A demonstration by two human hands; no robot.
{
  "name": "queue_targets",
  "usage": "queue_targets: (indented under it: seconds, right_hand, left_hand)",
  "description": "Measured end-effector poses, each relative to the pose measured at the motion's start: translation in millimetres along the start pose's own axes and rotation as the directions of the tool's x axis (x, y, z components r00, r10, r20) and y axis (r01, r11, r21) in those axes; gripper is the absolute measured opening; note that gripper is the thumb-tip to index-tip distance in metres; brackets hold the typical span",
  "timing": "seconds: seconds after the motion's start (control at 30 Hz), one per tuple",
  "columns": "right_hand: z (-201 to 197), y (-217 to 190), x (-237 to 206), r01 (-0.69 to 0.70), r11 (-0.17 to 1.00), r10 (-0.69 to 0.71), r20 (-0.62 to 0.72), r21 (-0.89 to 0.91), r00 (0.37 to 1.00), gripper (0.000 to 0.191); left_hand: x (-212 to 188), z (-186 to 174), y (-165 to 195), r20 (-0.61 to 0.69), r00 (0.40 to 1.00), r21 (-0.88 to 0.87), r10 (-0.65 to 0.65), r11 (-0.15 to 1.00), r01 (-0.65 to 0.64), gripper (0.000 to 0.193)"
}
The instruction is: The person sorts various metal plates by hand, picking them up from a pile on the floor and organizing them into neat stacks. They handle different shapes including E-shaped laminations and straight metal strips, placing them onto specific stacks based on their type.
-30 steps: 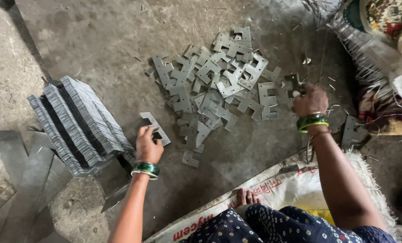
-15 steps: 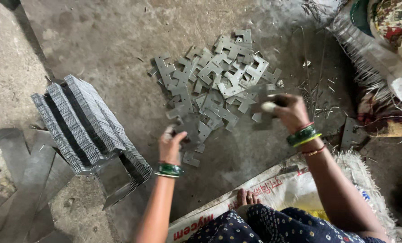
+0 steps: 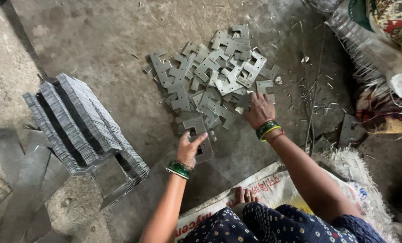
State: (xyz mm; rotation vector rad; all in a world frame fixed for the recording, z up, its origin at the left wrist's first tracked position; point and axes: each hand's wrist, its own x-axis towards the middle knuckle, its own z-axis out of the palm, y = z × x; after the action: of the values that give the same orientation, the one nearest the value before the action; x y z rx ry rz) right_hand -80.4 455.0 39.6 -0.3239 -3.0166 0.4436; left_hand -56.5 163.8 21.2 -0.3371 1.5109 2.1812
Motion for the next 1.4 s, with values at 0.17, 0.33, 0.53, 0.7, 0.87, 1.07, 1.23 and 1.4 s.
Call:
queue_targets:
  seconds: [0.17,0.33,0.53,0.7,0.87,1.07,1.23,1.4]
  right_hand:
    - [10.1,15.9,-14.4,-0.398,0.905,0.327,0.351,0.152,0.877,0.073]
    - [-11.4,27.7,-54.5,-0.62,0.709,0.391,0.545,0.336,0.742,0.054]
    - [-44.7,3.4,-52.6,-0.633,0.612,0.101,0.747,0.474,0.657,0.047]
    - [-33.6,16.3,-0.5,-0.209,0.946,0.254,0.168,-0.248,0.952,0.061]
    - [-1.9,38.2,5.8,-0.17,0.94,0.22,0.145,-0.297,0.965,0.043]
    - [-26.3,26.6,-29.2,-0.201,0.952,0.241,0.159,-0.231,0.957,0.03]
    - [-36.6,-6.6,-83.7,0.602,0.788,-0.548,-0.296,0.131,0.782,0.046]
    - [-18.1,4.1,-25.1,0.466,0.882,-0.471,-0.114,-0.064,0.875,0.047]
  left_hand:
    - [-5.9,-2.4,-6.3,0.039,0.997,0.012,0.06,0.998,-0.061,0.045]
    - [-9.0,-4.8,-13.8,0.076,0.997,-0.051,0.025,0.998,-0.021,0.054]
    - [-4.7,8.7,-13.5,0.163,0.986,0.073,0.016,0.997,-0.028,0.065]
    - [-22.0,23.8,-1.4,0.15,0.977,-0.113,-0.153,0.979,0.171,0.068]
    - [-35.2,17.1,20.5,0.221,0.943,-0.256,-0.248,0.918,0.302,0.056]
    - [-44.4,2.1,21.8,0.311,0.914,-0.336,-0.261,0.87,0.362,0.048]
    - [-29.0,-5.1,11.7,0.213,0.919,-0.286,-0.331,0.879,0.382,0.064]
    - [-19.0,-19.1,13.3,0.203,0.896,-0.122,-0.394,0.898,0.423,0.069]
